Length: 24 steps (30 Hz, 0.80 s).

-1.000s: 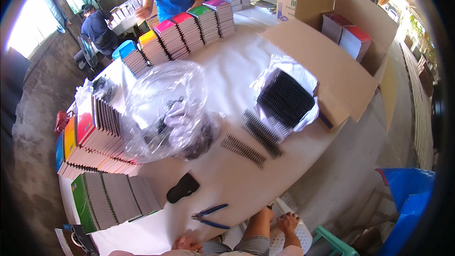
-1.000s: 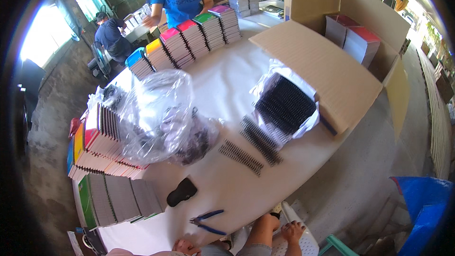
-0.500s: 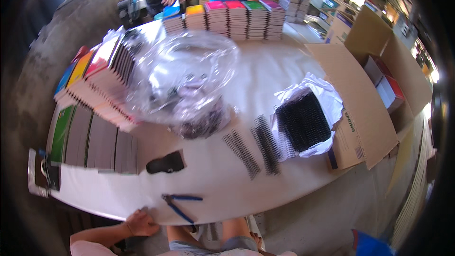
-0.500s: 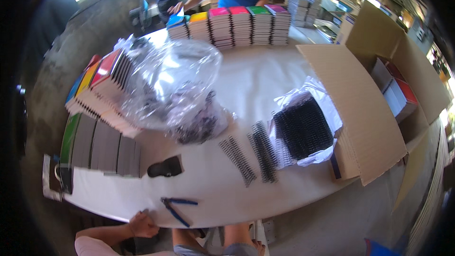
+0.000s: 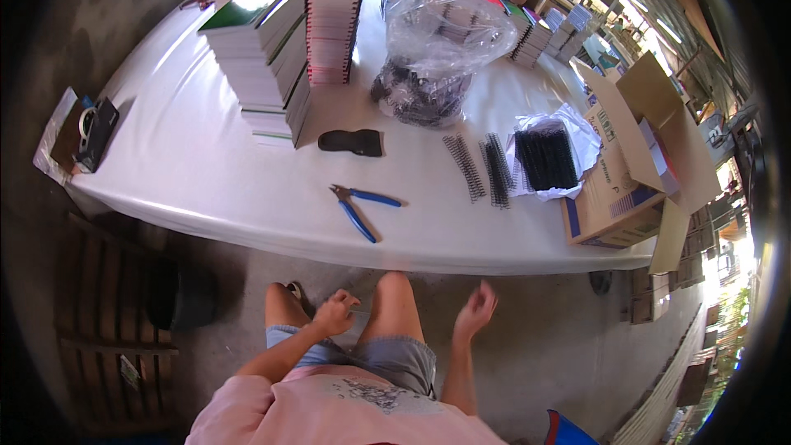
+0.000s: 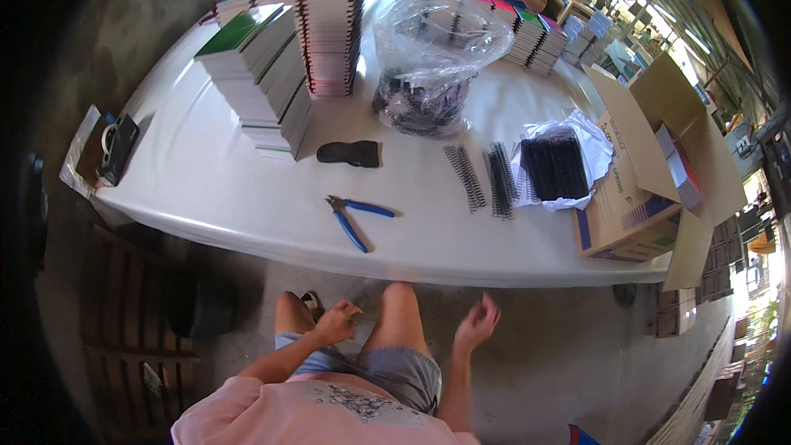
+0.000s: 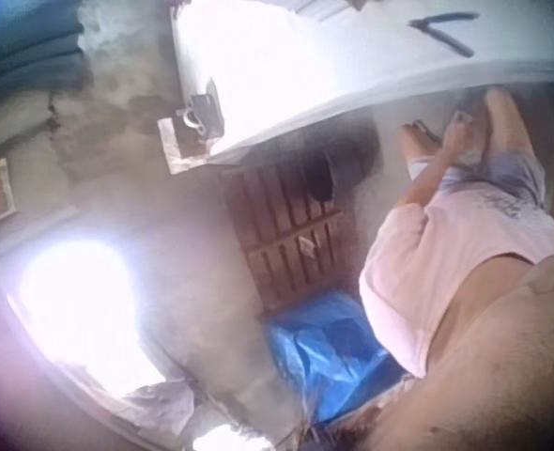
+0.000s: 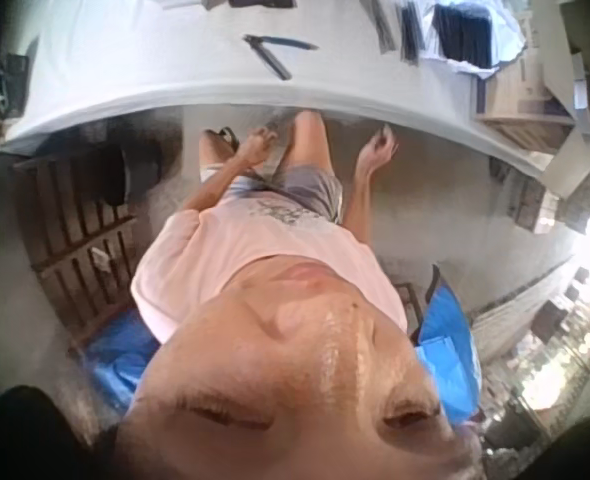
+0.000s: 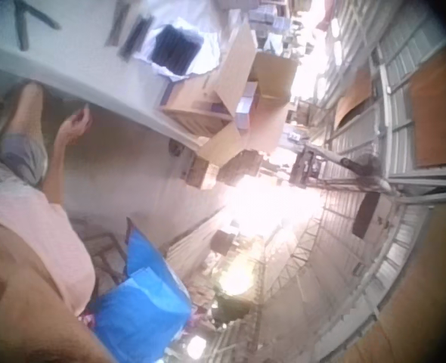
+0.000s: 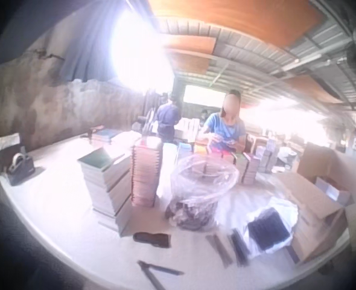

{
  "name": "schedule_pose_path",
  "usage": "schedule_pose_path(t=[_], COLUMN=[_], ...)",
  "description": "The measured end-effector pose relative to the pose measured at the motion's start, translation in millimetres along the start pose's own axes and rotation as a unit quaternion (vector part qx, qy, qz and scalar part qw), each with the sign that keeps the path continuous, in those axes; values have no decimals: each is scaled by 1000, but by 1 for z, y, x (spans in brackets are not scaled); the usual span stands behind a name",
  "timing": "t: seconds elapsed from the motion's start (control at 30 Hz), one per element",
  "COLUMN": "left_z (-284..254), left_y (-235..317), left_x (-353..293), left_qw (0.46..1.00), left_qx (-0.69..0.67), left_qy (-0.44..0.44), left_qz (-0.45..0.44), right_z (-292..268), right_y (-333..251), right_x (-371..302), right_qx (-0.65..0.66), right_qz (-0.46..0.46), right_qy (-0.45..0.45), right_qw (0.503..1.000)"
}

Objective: The person uses a pair of pliers to trim the wire spiral bindings on a stack of notebooks, places the stack into a cardboard box, and then threads a new wire spiral into the binding holes of another notebook by hand.

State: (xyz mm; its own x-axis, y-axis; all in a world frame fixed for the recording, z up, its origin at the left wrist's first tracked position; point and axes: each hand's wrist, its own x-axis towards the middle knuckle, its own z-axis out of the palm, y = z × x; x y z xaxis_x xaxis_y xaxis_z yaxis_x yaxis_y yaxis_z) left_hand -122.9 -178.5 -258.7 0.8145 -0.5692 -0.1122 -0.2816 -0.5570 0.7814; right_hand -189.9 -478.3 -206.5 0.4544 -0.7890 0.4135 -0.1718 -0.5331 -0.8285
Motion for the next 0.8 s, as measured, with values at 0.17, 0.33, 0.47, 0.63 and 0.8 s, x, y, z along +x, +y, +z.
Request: schedule_pose_path(t=[0.17,0.33,0.47,0.63,0.8], left_z=[105,189,157,92,50], left_y=[-33,-108,-96,-112,-138], left_x=[8,-4,3,53,90], left_qw=[914,914,887,884,880], left_qx=[136,25,24,29,46], left_qy=[-375,-401,-451,-452,-453], left_qz=[-71,-48,-98,-119,-134], right_z=[31,70,57,60,61], right_y=[-114,-131,-118,-110,-126], right_x=[110,126,127,130,129], right_qx=[-19,-161,-215,-275,-291], right_qz=[-314,-468,-362,-383,-361], right_qy=[-192,-400,-385,-405,-408], right_qw=[930,771,821,783,787])
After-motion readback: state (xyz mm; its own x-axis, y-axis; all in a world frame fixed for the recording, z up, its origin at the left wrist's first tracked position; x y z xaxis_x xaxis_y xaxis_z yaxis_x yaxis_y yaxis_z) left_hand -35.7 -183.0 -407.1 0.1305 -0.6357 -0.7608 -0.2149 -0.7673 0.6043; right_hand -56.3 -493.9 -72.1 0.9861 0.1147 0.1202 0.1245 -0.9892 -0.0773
